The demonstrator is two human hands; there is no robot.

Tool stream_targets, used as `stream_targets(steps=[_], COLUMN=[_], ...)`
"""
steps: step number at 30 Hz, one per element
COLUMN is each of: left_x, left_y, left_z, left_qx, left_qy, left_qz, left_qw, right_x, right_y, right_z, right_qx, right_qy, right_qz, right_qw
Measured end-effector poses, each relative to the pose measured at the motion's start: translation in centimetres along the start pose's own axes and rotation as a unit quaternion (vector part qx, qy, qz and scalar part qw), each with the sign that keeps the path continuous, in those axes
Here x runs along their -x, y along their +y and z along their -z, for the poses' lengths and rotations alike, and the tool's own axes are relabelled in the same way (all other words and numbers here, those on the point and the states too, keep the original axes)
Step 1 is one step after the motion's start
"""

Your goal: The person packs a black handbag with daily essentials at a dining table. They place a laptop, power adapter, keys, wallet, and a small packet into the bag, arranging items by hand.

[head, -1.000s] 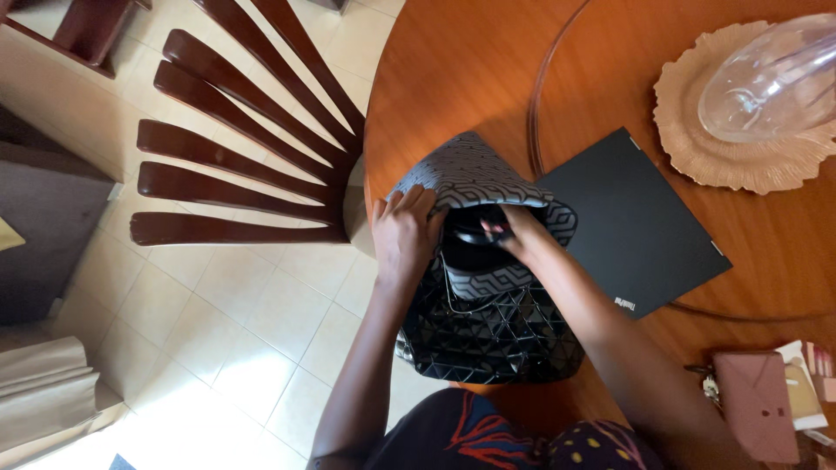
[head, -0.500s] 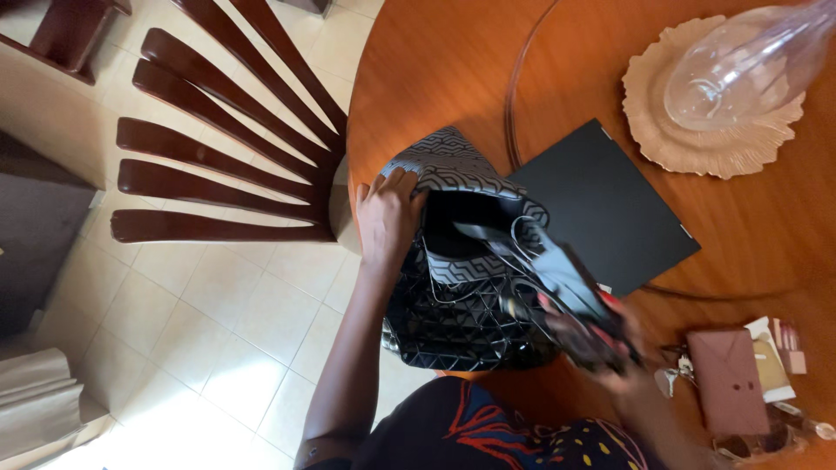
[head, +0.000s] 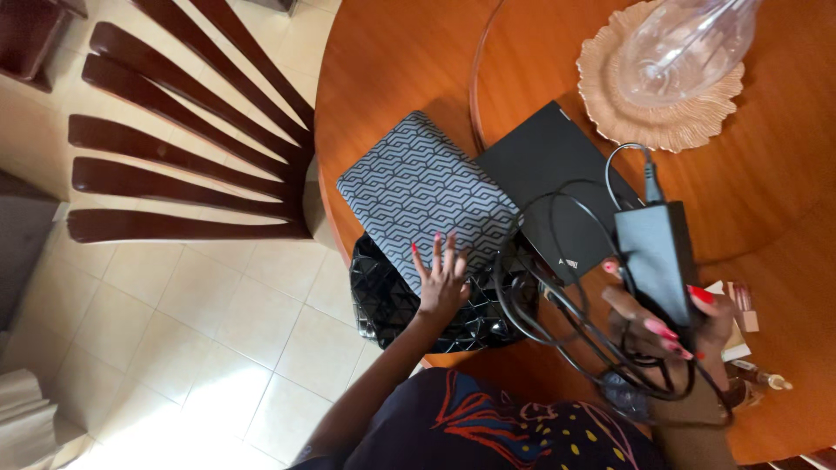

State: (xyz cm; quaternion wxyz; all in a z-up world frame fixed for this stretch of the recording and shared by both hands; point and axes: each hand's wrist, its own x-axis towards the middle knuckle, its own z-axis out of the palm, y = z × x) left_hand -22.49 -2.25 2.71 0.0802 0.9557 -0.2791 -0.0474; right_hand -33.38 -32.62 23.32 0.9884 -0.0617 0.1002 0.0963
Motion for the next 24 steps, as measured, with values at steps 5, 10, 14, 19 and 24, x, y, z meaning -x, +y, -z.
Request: stream_targets(steps=[5, 10, 14, 19, 24], left_x=[-0.2, -5.0, -12.7, -25.6, -29.2], left_y=[-1.9, -8.8, -14.7, -22.0, -20.9], left_z=[-3.6, -6.2, -7.4, -5.0, -3.2], left_qx=[-0.072, -0.097, -0.223, -0.264, -0.146], left_qy=[-0.049, 0.010, 0.145, 0.171, 0.119], left_qz=[0.027, 0.020, 0.013, 0.044, 0.110], left_qw=[0.996, 0.995, 0.964, 0.948, 0.976], right_x=[0.6, 1.1, 0.5, 0.0, -0.3], right_y=[0.3, -0.2, -0.5, 1.0, 1.0], right_z=[0.0, -0.3, -0.5, -1.1, -2.0], right_qx=[-0.004, -0.012, -0.005, -0.015, -0.050], right_qy=[-0.017, -0.031, -0.019, 0.030, 0.099], right_qz=[0.014, 0.018, 0.027, 0.089, 0.187], right_qw=[1.000, 0.999, 0.999, 0.995, 0.976])
